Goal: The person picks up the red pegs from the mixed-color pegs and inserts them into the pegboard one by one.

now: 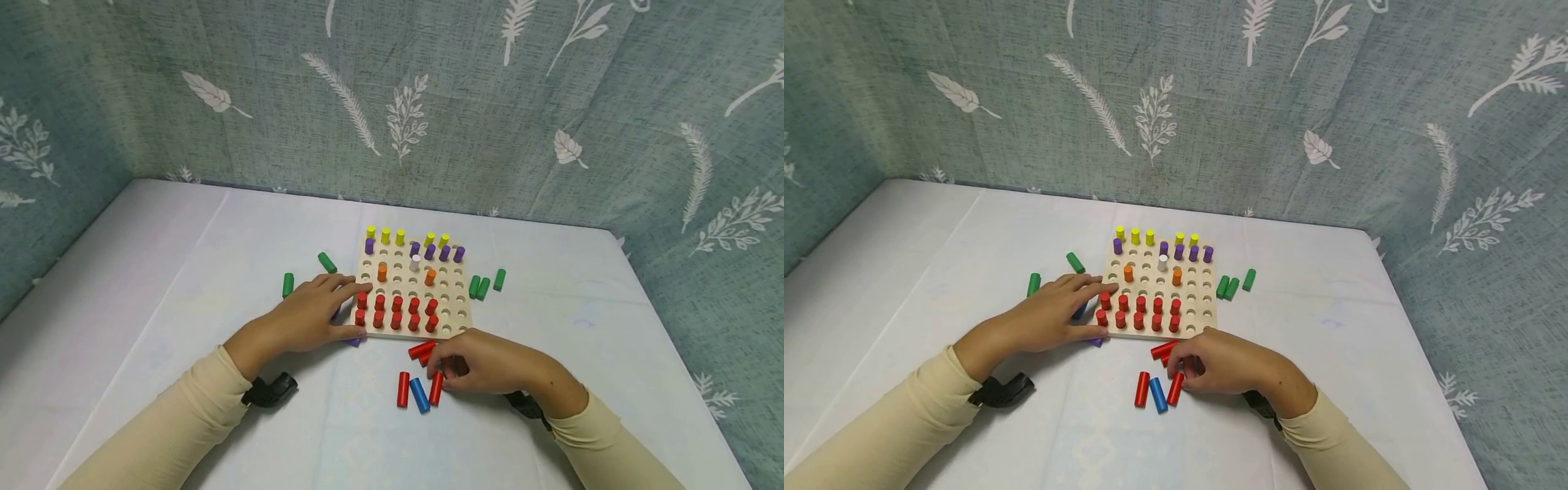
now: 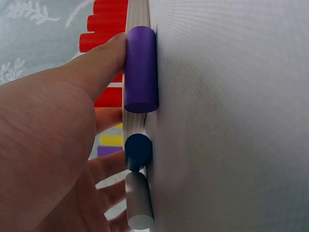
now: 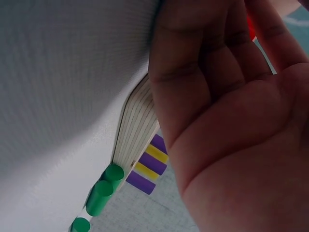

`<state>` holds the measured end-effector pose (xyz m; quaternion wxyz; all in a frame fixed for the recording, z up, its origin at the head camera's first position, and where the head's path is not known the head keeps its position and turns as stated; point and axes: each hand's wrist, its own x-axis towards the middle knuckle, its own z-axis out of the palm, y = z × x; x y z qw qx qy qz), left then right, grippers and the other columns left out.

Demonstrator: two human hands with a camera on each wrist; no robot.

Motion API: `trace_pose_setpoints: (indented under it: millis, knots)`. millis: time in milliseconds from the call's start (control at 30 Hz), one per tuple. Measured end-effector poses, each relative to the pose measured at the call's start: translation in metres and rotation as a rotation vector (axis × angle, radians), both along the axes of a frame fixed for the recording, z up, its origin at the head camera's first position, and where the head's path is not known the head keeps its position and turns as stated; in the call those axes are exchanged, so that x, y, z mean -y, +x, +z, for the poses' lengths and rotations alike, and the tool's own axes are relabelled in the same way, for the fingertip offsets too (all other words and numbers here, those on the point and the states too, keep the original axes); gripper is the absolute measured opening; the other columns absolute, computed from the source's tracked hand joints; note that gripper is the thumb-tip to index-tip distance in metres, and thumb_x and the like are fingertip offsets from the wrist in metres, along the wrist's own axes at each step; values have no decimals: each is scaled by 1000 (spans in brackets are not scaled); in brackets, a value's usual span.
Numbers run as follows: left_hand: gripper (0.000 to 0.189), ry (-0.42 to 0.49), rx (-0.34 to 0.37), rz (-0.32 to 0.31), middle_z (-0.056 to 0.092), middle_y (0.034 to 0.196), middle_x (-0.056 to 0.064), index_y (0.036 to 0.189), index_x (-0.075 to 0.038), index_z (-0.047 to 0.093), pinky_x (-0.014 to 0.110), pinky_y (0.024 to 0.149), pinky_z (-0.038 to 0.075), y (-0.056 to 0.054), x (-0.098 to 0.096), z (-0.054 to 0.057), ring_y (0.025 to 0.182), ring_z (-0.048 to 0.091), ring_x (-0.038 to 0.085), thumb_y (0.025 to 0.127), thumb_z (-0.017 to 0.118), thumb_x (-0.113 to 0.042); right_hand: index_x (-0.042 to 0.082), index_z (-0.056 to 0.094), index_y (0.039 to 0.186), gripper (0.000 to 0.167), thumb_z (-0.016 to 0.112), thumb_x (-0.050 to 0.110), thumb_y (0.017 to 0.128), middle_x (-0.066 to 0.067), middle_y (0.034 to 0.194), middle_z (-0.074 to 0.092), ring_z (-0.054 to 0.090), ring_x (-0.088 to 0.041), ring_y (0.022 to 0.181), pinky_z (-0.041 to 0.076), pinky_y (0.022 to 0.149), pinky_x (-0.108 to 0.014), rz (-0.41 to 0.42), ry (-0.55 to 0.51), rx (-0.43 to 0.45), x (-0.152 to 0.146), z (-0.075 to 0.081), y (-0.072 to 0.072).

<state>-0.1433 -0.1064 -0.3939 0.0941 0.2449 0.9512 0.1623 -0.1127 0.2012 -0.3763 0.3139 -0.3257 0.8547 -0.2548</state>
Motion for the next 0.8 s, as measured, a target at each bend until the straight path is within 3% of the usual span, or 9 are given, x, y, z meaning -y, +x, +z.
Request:
trace_pose_setpoints:
  millis: [567,800]
  knots:
    - [80,1,-2,-9,42,156,14,153,-28,41,62,116,30,0,0,1,145,36,39,85,71,-58,28,70,94,15,77,17,88,12,73,60,55,-3,70,48,63,-19,-22,27,-6,-2,0,0]
    - [80,-3,-1,-2,42,156,13,153,-29,41,61,117,31,0,-1,-1,145,36,38,85,71,-59,29,67,91,15,78,19,87,12,74,59,56,-4,72,51,65,-21,-15,22,-48,-5,6,0]
